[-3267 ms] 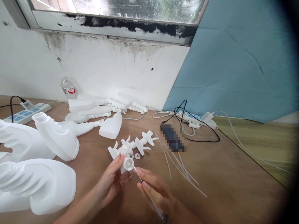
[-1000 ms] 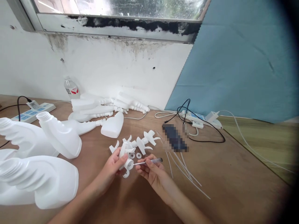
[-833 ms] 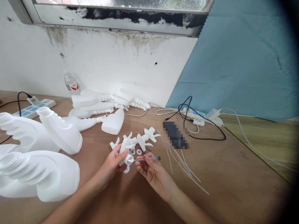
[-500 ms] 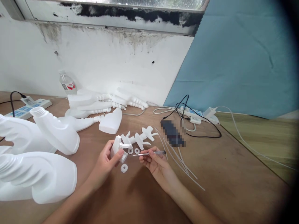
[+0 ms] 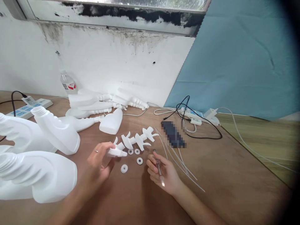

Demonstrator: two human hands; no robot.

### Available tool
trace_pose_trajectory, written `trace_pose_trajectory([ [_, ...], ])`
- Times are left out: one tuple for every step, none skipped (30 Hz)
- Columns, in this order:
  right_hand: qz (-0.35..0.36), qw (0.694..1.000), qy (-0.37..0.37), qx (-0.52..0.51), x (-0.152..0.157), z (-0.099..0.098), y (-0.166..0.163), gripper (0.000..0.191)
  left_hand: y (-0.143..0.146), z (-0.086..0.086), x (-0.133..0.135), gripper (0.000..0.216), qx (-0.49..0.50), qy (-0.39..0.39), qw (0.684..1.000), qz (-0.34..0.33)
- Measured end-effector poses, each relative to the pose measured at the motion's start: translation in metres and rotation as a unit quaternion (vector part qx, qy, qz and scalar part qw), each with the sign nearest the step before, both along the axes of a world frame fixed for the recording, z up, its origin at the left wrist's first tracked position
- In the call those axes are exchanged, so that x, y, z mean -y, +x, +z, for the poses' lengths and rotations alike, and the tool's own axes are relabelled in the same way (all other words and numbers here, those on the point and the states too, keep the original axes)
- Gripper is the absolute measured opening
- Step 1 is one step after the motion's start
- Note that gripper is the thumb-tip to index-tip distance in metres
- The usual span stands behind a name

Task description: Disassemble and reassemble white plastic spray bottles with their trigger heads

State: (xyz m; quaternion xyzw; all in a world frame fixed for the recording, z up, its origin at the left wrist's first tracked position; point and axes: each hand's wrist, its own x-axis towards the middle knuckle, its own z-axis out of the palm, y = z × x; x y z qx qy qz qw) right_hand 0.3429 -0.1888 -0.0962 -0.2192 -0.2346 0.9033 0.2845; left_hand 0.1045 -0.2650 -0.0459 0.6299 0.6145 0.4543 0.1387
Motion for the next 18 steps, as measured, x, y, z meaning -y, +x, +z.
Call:
trace_pose_trajectory([
  [0.015,0.999,-0.018,-0.026,0.0,-0.001,0.003,0.04,-0.004,-0.005,0.005,0.023,-0.05,0.017,0.999,0.013],
  [0.022,0.998,-0.026,-0.044,0.0,-0.001,0.005,0.042,-0.008,-0.01,0.009,0.026,-0.104,0.034,0.994,0.025],
  [0.023,0.998,-0.032,-0.054,-0.001,-0.002,0.007,0.042,-0.012,-0.016,0.013,0.031,-0.157,0.044,0.986,0.034],
  [0.021,0.997,-0.036,-0.059,-0.001,-0.002,0.009,0.041,-0.016,-0.023,0.017,0.038,-0.205,0.043,0.977,0.041],
  [0.018,0.997,-0.04,-0.061,-0.001,-0.002,0.009,0.04,-0.02,-0.029,0.019,0.044,-0.247,0.037,0.967,0.05],
  [0.015,0.997,-0.045,-0.062,-0.002,-0.002,0.009,0.039,-0.023,-0.035,0.021,0.048,-0.281,0.029,0.957,0.062],
  [0.011,0.997,-0.051,-0.064,-0.002,-0.002,0.008,0.038,-0.026,-0.039,0.022,0.051,-0.307,0.019,0.949,0.077],
  [0.008,0.996,-0.059,-0.068,-0.002,-0.001,0.007,0.036,-0.027,-0.043,0.023,0.052,-0.325,0.009,0.941,0.092],
  [0.009,0.995,-0.069,-0.071,-0.002,-0.001,0.007,0.034,-0.027,-0.045,0.023,0.052,-0.337,-0.005,0.935,0.107],
  [0.012,0.994,-0.08,-0.073,-0.001,0.0,0.007,0.032,-0.027,-0.047,0.023,0.049,-0.342,-0.019,0.932,0.119],
  [0.018,0.993,-0.092,-0.074,-0.001,0.0,0.008,0.03,-0.026,-0.047,0.023,0.045,-0.343,-0.034,0.93,0.126],
  [0.025,0.992,-0.102,-0.072,0.0,0.0,0.01,0.028,-0.024,-0.047,0.024,0.041,-0.341,-0.046,0.93,0.129],
  [0.033,0.991,-0.11,-0.068,0.001,-0.001,0.014,0.027,-0.022,-0.047,0.025,0.036,-0.339,-0.053,0.93,0.131],
  [0.04,0.991,-0.115,-0.062,0.002,-0.001,0.018,0.027,-0.02,-0.046,0.026,0.034,-0.339,-0.054,0.93,0.132],
  [0.046,0.991,-0.116,-0.055,0.002,-0.002,0.023,0.027,-0.019,-0.047,0.028,0.033,-0.34,-0.054,0.929,0.135],
  [0.052,0.991,-0.114,-0.045,0.003,-0.003,0.029,0.028,-0.018,-0.047,0.03,0.034,-0.343,-0.051,0.928,0.14],
  [0.06,0.992,-0.109,-0.032,0.003,-0.004,0.034,0.028,-0.018,-0.048,0.033,0.033,-0.345,-0.047,0.926,0.147],
  [0.067,0.992,-0.104,-0.018,0.003,-0.005,0.038,0.029,-0.018,-0.05,0.035,0.032,-0.349,-0.042,0.924,0.153],
])
